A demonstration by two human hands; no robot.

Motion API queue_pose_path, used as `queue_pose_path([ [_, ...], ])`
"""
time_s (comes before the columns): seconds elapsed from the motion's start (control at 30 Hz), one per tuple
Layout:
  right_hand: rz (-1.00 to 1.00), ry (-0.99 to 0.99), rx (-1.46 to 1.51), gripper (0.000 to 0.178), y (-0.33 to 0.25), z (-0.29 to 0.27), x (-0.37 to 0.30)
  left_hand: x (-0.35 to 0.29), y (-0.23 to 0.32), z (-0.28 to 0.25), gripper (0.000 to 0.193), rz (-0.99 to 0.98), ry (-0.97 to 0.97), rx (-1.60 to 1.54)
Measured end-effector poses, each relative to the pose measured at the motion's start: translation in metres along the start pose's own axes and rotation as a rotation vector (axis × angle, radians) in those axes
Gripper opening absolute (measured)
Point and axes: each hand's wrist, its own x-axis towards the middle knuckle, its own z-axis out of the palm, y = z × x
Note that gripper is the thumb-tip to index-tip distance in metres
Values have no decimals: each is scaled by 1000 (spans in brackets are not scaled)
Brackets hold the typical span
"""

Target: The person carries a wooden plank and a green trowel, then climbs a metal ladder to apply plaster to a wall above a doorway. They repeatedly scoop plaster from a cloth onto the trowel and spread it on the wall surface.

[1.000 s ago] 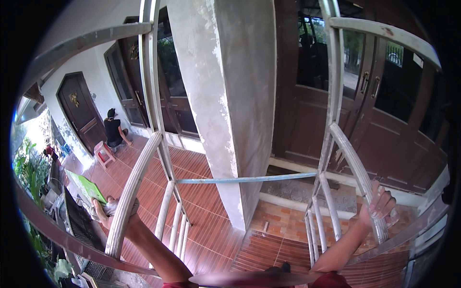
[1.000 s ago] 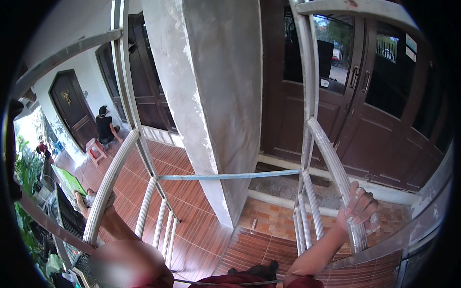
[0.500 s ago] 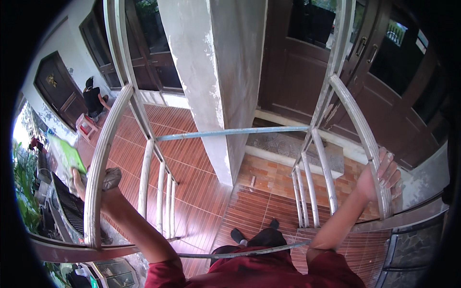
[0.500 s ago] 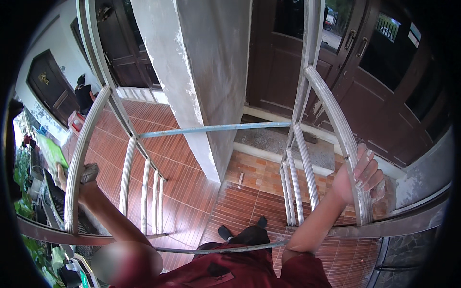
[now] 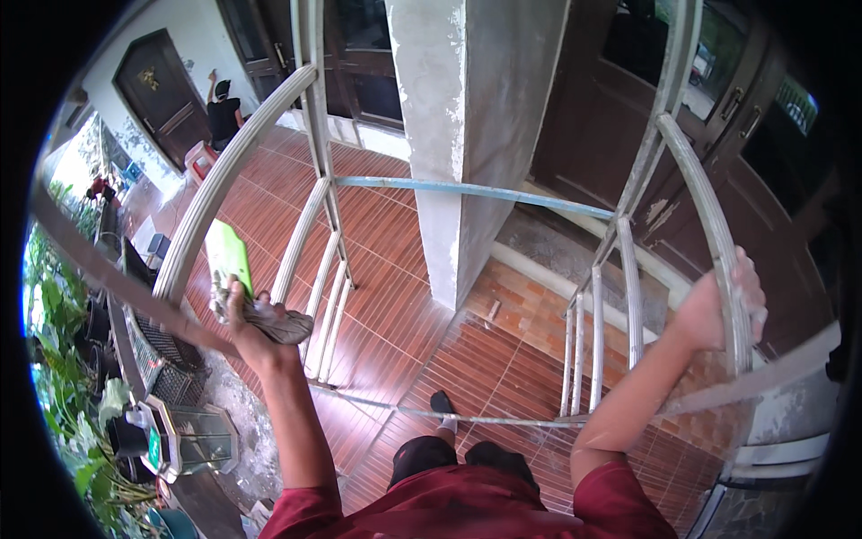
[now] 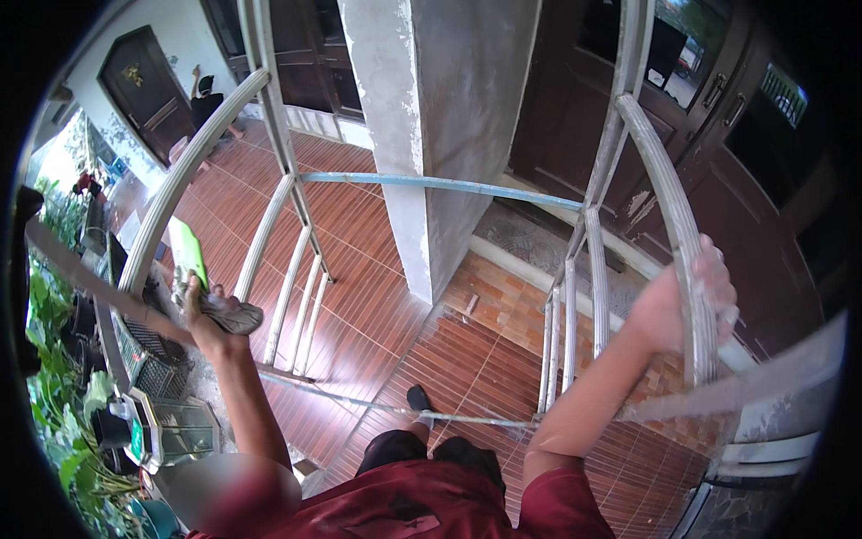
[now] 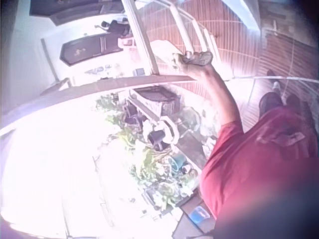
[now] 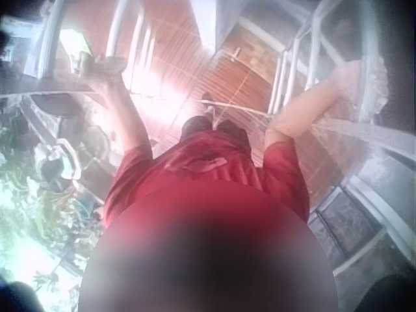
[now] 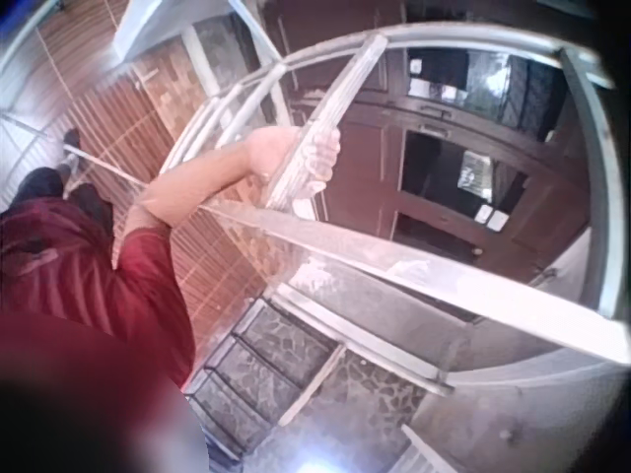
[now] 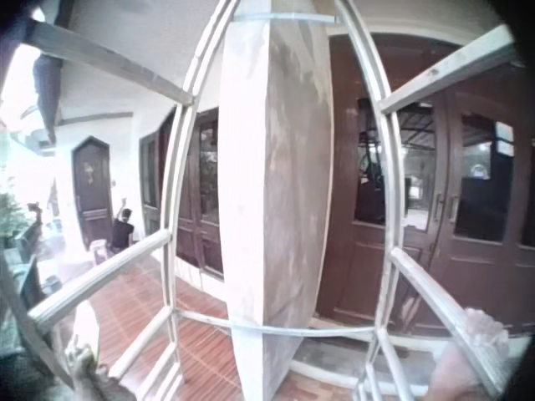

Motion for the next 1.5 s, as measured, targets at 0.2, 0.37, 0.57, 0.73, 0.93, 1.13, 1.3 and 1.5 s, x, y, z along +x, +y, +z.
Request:
queue_pose_path([
  [0.2,560,312,-95,54,-50,12,-154,-140,-12,-54,28,-226,-188,37],
  [0.37,1170,193,-240,35,-247,20,-314,-268,-37,-96,30,-481,-617,18],
  [0.57,1310,169,-532,33,-407,-9,-306,-413,-49,-147,38,-1044,-1020,180],
  [0.73,1126,-17,-501,35,-426,-62,-304,-507,-89,-131,78,-1189,-1273,227],
  [0.93,1002,159,-965,42,-417,-160,-309,-587,-136,-38,48,-1083,-1376,183],
  [1.13,1082,406,-1072,39,-436,-232,-195,-682,-187,39,47,-1083,-1457,131],
  [1.3,1069,487,-1100,37,-463,-295,-129,-760,-240,96,42,-1004,-1476,-1],
  [1.5,1089,485,-1049,36,-480,-394,-81,-815,-304,148,39,-936,-1365,87],
])
